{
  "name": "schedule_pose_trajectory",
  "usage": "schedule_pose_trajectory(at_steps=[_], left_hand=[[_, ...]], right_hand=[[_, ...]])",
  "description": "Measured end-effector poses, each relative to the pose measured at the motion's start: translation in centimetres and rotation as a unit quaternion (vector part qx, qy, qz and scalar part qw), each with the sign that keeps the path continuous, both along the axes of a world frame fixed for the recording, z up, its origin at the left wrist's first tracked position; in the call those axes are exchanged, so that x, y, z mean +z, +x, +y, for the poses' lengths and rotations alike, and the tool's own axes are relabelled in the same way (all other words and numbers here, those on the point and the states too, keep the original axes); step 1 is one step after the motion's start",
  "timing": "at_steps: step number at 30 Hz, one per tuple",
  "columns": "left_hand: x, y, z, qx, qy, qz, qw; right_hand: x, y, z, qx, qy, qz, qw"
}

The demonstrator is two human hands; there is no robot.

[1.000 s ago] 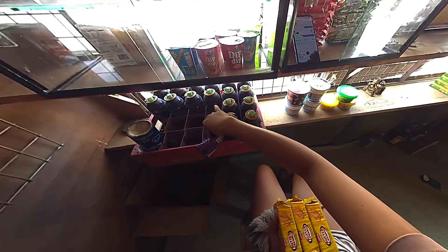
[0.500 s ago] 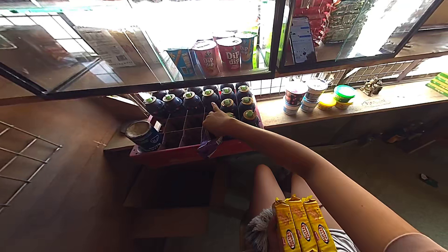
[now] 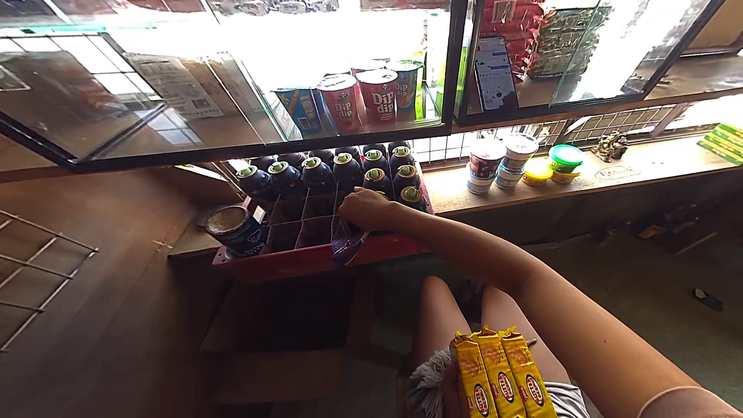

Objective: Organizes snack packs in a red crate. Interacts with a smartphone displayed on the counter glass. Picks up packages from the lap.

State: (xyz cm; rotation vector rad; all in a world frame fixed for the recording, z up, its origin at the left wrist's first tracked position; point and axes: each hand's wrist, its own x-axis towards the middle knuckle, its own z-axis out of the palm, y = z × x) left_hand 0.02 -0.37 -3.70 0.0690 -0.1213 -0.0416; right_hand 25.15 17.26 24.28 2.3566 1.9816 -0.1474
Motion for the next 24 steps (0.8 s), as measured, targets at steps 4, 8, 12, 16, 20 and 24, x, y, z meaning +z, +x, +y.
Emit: schedule_pose_trajectory(at_steps=[4,8,12,16,20,24], left_hand=[[-0.1,-0.1,0.1,0.001,0.009,-0.001,1.000],[-0.1,-0.3,0.0,0.022,0.051,0.066,0.996],[0.0,-0.4,-0.2,0.023,0.052,0.079,0.995],[1.7,-0.3,-0.1,0.021,0.045,0.088,0.995],[1.7,-0.3,-0.1,0.025,0.048,0.103,0.993],[-1.0,-0.2,-0.2,0.019,0.050,0.041,0.998]], right_hand=[[-0.1,0.2,-0.3,0.004,0.006,0.001,1.000],[-1.1,0.6,-0.3,0.029,0.053,-0.008,0.998],[-1.3,0.9,-0.5,0.044,0.065,-0.011,0.997],[-1.2,1.0,-0.8,0.045,0.066,0.008,0.997],[-0.9,1.1,-0.8,0.044,0.047,0.023,0.998],[-1.4,1.6,-0.5,0.062,0.048,0.005,0.997]])
